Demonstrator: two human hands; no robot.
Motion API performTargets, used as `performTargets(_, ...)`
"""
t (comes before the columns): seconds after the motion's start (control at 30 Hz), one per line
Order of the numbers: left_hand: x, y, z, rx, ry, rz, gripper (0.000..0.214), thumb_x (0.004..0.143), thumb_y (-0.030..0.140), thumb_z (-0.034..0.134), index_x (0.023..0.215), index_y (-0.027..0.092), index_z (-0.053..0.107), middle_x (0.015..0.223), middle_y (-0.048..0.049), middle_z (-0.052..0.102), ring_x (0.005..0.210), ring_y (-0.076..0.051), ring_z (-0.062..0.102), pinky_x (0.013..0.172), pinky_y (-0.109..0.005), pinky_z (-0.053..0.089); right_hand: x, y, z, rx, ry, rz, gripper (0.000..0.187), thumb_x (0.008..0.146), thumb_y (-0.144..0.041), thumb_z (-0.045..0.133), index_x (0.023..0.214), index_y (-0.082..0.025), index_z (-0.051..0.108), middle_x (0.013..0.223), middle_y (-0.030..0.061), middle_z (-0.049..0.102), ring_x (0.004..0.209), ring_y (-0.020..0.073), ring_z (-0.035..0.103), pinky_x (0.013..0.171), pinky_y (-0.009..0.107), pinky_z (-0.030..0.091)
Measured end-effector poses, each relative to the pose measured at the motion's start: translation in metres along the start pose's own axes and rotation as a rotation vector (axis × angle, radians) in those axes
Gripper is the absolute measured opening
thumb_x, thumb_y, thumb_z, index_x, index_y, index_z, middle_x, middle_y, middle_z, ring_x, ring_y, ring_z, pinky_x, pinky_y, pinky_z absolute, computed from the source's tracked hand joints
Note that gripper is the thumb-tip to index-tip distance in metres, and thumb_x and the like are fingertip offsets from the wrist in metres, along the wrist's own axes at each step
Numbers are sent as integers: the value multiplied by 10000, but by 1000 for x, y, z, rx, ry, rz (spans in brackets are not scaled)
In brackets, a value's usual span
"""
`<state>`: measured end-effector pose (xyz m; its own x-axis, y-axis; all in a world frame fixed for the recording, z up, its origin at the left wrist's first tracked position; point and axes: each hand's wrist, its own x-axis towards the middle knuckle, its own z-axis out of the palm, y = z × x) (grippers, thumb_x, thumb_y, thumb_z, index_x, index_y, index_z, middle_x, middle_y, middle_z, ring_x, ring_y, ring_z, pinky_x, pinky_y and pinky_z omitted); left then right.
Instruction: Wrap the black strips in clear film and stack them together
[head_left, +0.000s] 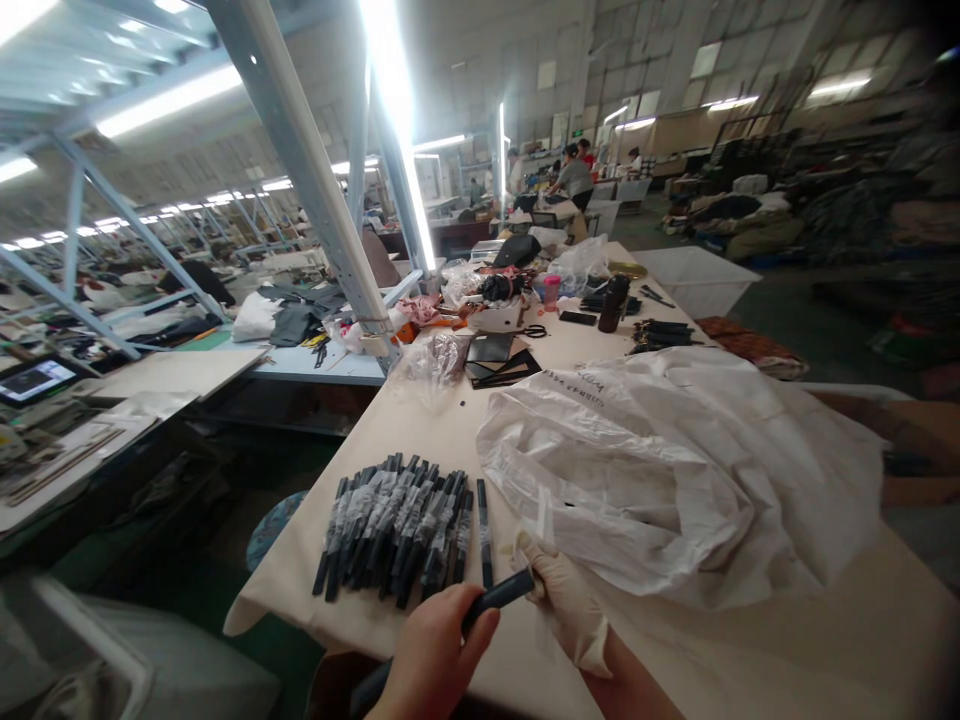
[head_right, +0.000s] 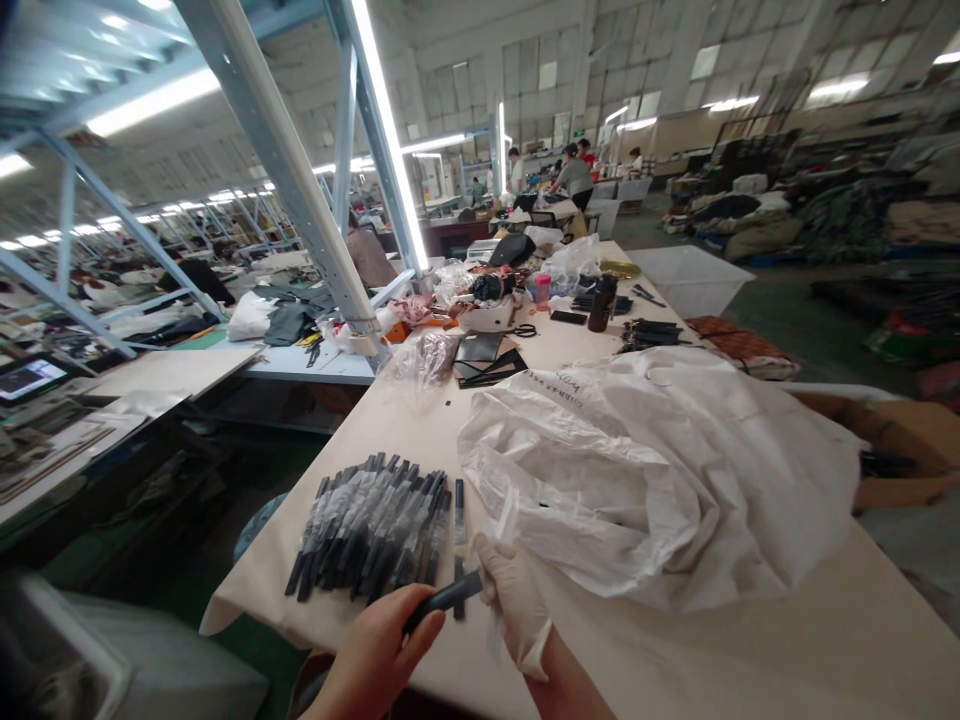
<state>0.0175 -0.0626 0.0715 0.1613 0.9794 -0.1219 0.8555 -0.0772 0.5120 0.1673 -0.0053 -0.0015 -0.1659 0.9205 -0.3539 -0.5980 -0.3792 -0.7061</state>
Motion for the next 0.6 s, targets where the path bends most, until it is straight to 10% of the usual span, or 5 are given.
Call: performTargets(0.6,15,-46,18,-164,-4,-94,317,782,304,488,1064,188,571,970,-70,658,854,-207,609,749,-284,449,2,27,21,-255,55,-7,405,582,-542,664,612,-150,567,375,-80,378,348,53,263,384,232,153)
